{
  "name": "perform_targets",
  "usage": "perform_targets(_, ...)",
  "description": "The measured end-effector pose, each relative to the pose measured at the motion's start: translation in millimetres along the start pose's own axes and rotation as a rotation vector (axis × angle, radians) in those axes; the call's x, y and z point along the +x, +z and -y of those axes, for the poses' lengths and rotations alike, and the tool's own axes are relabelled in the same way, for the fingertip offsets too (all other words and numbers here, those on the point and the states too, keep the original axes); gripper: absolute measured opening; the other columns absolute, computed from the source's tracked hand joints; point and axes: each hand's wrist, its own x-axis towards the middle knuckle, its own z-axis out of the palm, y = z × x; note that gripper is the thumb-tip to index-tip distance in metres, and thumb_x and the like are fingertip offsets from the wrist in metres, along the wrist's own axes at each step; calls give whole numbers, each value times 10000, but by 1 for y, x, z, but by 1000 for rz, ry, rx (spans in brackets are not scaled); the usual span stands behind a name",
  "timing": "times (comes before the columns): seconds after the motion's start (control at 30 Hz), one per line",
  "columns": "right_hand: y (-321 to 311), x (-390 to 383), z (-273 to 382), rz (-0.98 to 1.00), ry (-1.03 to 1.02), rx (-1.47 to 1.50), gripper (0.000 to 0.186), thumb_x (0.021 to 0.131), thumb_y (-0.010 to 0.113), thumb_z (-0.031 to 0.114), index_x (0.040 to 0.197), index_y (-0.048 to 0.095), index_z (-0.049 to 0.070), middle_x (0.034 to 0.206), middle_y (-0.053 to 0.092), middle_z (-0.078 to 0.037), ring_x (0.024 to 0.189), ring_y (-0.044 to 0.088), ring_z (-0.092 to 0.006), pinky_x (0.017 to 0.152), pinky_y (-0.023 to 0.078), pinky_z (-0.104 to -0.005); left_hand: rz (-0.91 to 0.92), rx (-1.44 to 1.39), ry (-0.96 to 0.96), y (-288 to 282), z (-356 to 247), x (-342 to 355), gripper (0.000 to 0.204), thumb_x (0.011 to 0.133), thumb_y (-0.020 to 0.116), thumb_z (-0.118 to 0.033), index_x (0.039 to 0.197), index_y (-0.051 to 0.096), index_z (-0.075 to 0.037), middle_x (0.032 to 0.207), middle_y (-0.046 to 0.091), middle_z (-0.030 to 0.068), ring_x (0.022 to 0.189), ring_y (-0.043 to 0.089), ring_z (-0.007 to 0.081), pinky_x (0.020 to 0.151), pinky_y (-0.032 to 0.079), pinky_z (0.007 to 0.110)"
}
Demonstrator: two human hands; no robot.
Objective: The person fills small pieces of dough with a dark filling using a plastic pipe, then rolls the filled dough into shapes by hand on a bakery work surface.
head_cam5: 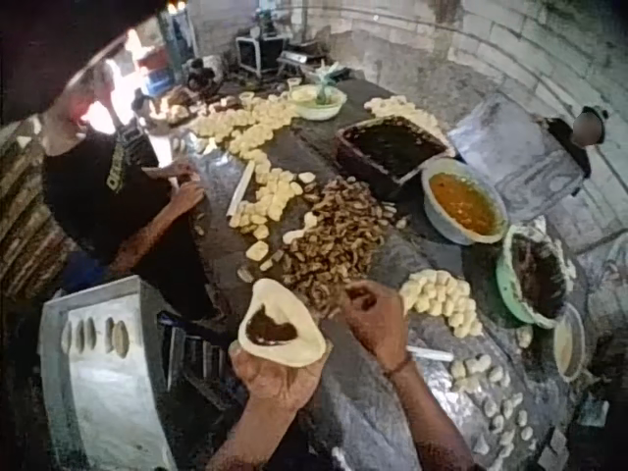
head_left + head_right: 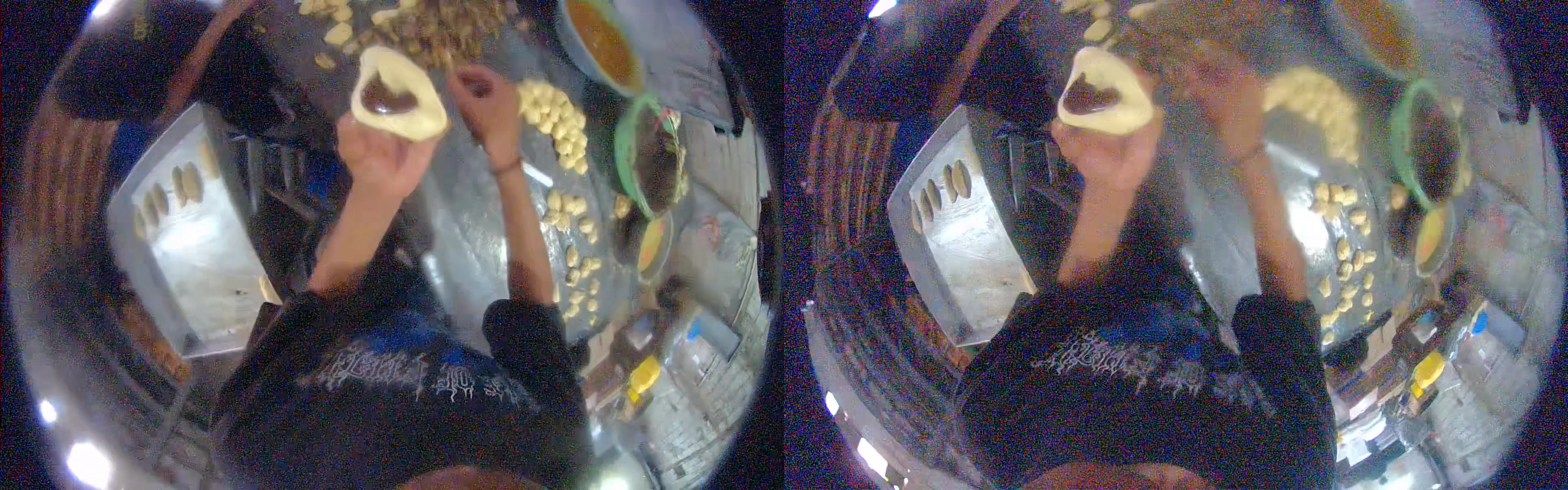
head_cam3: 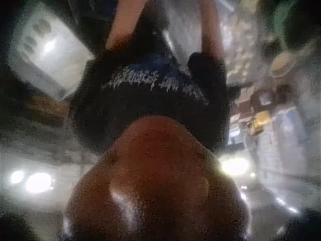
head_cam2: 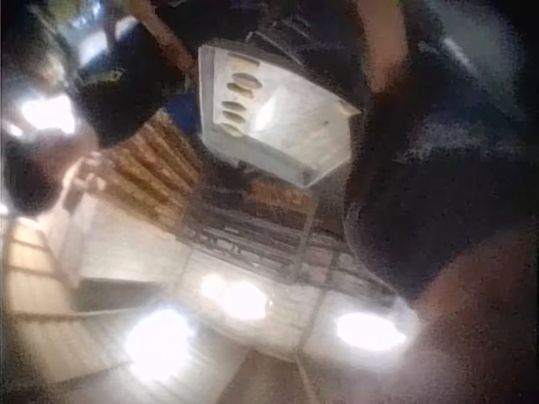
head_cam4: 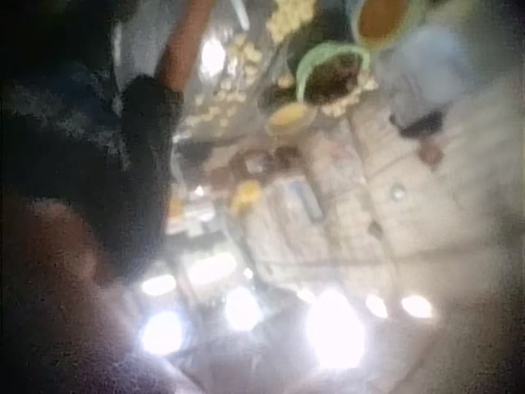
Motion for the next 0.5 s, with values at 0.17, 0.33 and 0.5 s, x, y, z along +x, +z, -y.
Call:
perform_targets(0.17, -126, -100, 90, -158, -160, 176, 166, 855, 722, 88, 1004, 731, 15, 876, 704, -21, 791, 611, -71, 706, 492, -232, 90, 742, 84, 11, 62, -42, 654, 787, 567, -471, 1324, 525, -98, 1290, 579, 130, 1147, 573, 324, 952, 491, 491)
perform_targets(0.33, -191, -200, 104, -189, -502, -23, 226, 766, 786, 68, 982, 734, 27, 870, 692, -40, 801, 622, -121, 696, 487, -259, 166, 1273, -114, 37, 135, -115, 647, 800, 592, -434, 1325, 501, -67, 1269, 563, 152, 1135, 566, 305, 975, 482, 467)
perform_targets(0.5, -239, -296, 98, -319, -670, -306, 295, 710, 819, 121, 988, 745, 58, 970, 694, -70, 843, 631, -205, 670, 478, -283, 386, 1228, 152, 25, 200, -192, 450, 904, 632, -219, 1294, 487, -47, 1188, 605, 139, 1041, 614, 191, 869, 519, 342)
